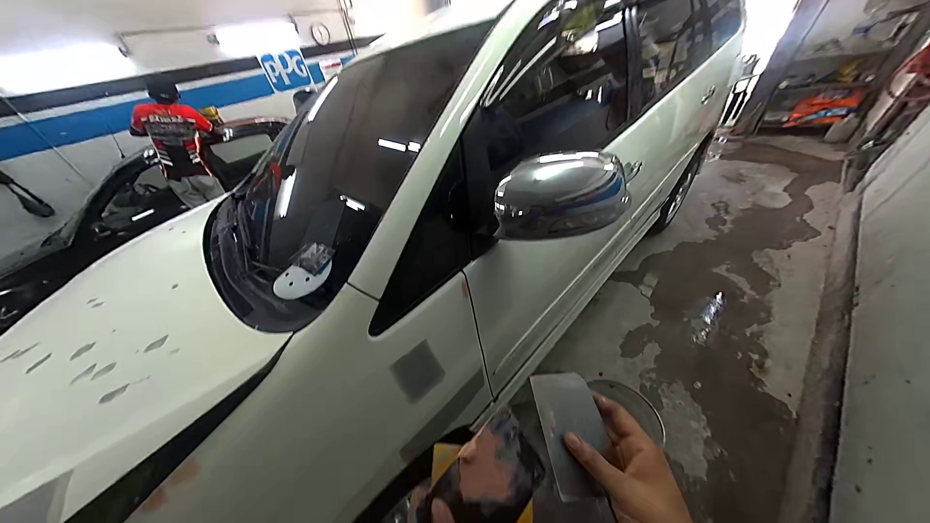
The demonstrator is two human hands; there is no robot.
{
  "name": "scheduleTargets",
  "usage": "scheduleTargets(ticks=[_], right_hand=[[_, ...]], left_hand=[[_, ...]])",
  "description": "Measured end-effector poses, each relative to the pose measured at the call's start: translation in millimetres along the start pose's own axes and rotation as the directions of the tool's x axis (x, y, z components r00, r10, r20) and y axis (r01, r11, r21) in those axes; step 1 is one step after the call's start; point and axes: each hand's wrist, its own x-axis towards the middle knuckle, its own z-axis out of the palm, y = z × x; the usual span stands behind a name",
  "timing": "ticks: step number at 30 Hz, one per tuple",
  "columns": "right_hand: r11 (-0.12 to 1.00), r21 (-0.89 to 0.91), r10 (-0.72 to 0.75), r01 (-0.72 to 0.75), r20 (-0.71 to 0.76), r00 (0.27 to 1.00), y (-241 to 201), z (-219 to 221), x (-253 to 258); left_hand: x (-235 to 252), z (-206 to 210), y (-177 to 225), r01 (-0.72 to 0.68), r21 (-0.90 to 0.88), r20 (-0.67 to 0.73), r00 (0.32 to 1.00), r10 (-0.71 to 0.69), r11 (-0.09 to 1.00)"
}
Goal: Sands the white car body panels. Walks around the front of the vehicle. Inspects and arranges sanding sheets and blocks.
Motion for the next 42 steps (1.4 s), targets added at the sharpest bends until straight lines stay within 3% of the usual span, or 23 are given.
scheduleTargets(ticks=[6, 11, 15, 21, 25, 27, 29, 32, 35, 36, 40, 42], right_hand=[[0.975, -0.101, -0.200, 0.197, -0.020, 0.980, 25.2, 22.1, -13.8], [0.960, -0.165, -0.220, 0.228, 0.070, 0.973, 37.1, 35.0, -32.7], [0.971, -0.139, -0.172, 0.193, 0.145, 0.974, 43.1, 49.9, -47.9], [0.978, -0.075, -0.177, 0.195, 0.198, 0.964, 48.4, 65.4, -40.5], [0.986, 0.048, -0.165, 0.158, 0.297, 0.941, 62.7, 60.5, -17.5], [0.994, 0.101, -0.072, 0.028, 0.465, 0.883, 71.6, 57.8, -18.8], [0.993, 0.084, 0.004, -0.079, 0.661, 0.751, 74.9, 58.5, -24.4], [0.989, -0.128, 0.061, 0.079, 0.823, 0.565, 74.3, 61.7, -27.5], [0.939, -0.220, 0.113, 0.264, 0.923, 0.367, 72.4, 72.4, -18.0], [0.910, -0.235, 0.112, 0.341, 0.933, 0.342, 72.0, 79.0, -18.4], [0.737, -0.224, -0.059, 0.638, 0.919, 0.390, 77.3, 123.9, -55.4], [0.683, -0.176, -0.059, 0.709, 0.954, 0.293, 79.0, 155.9, -88.4]], left_hand=[[-7.0, 9.6, 0.2, -0.135, 0.240, 0.091, 0.989, 0.116, 0.961], [-6.8, 3.1, -0.1, -0.169, 0.447, 0.156, 0.982, 0.109, 0.879], [-11.7, -5.0, -1.3, -0.130, 0.580, 0.185, 0.982, 0.025, 0.804], [-18.1, -34.7, -7.5, -0.065, 0.806, 0.236, 0.947, -0.218, 0.588], [-27.6, -79.3, -10.2, 0.050, 0.671, 0.097, 0.983, -0.154, 0.740], [-32.5, -98.9, -8.4, 0.060, 0.572, 0.030, 0.995, -0.094, 0.818], [-36.5, -112.9, -8.6, 0.046, 0.551, -0.029, 0.999, -0.037, 0.833], [-43.5, -132.6, -6.6, 0.016, 0.586, -0.049, 0.999, 0.016, 0.810], [-55.1, -156.0, 0.2, 0.029, 0.566, -0.087, 0.996, 0.024, 0.824], [-59.4, -163.4, 4.6, 0.071, 0.530, -0.148, 0.989, 0.010, 0.845], [-79.9, -209.0, 27.7, 0.336, 0.237, -0.431, 0.877, -0.212, 0.911], [-96.3, -242.7, 33.8, 0.407, 0.142, -0.515, 0.809, -0.284, 0.902]])
